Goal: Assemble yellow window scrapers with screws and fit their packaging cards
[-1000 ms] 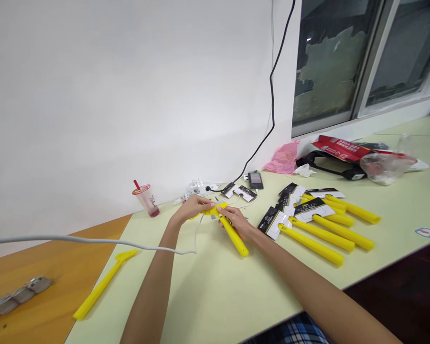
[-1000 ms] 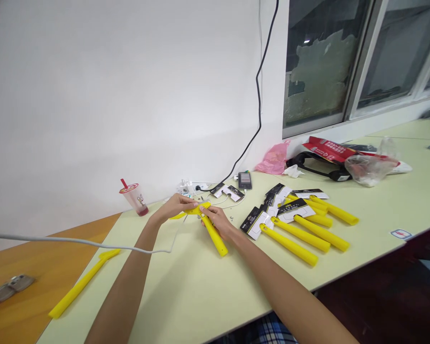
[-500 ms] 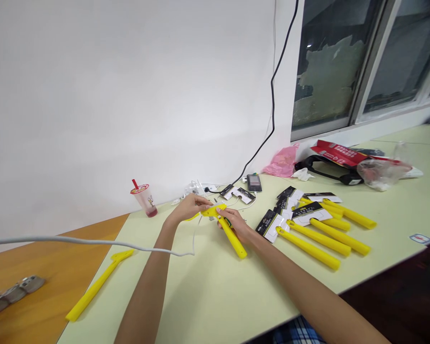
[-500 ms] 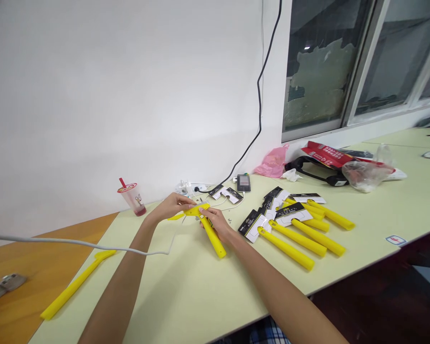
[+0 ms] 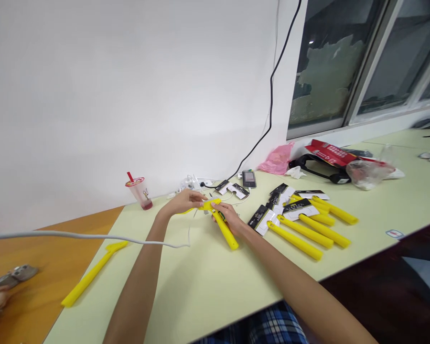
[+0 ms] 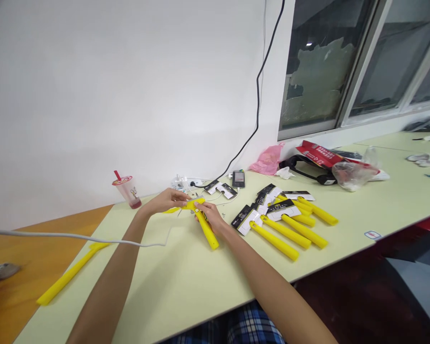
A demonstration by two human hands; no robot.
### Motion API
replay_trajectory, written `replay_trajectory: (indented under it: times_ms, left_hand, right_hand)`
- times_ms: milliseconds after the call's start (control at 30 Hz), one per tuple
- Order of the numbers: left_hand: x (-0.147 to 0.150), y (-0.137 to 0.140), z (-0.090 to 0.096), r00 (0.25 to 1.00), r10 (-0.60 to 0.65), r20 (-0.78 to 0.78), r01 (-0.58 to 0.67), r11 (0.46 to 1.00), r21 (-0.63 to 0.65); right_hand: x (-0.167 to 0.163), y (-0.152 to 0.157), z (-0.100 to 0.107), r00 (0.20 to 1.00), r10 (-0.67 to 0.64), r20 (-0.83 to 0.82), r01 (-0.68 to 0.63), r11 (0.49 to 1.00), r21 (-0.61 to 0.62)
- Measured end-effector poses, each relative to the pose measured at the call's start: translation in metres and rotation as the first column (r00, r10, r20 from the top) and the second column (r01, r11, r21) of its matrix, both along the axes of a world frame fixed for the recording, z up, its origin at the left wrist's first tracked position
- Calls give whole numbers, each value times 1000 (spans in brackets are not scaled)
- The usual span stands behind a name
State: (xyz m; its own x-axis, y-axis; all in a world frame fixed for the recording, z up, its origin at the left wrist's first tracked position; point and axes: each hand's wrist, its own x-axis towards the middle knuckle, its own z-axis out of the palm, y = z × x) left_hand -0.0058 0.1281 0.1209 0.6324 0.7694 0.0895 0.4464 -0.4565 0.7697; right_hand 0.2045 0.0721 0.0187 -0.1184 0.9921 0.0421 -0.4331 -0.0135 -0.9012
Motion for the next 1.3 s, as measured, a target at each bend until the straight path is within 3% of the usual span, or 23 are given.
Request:
replay_trajectory:
  times_ms: [500,1300]
  left_hand:
    - [4,4,-2,1000,14,-19,-13,998,67]
    - [10,-16,19,998,23,53,-31,989,146]
  right_hand:
    - [-1,2,0,998,-30,54,28,999,28]
    - [2,-3,10,1000,4,20,-6,994,113]
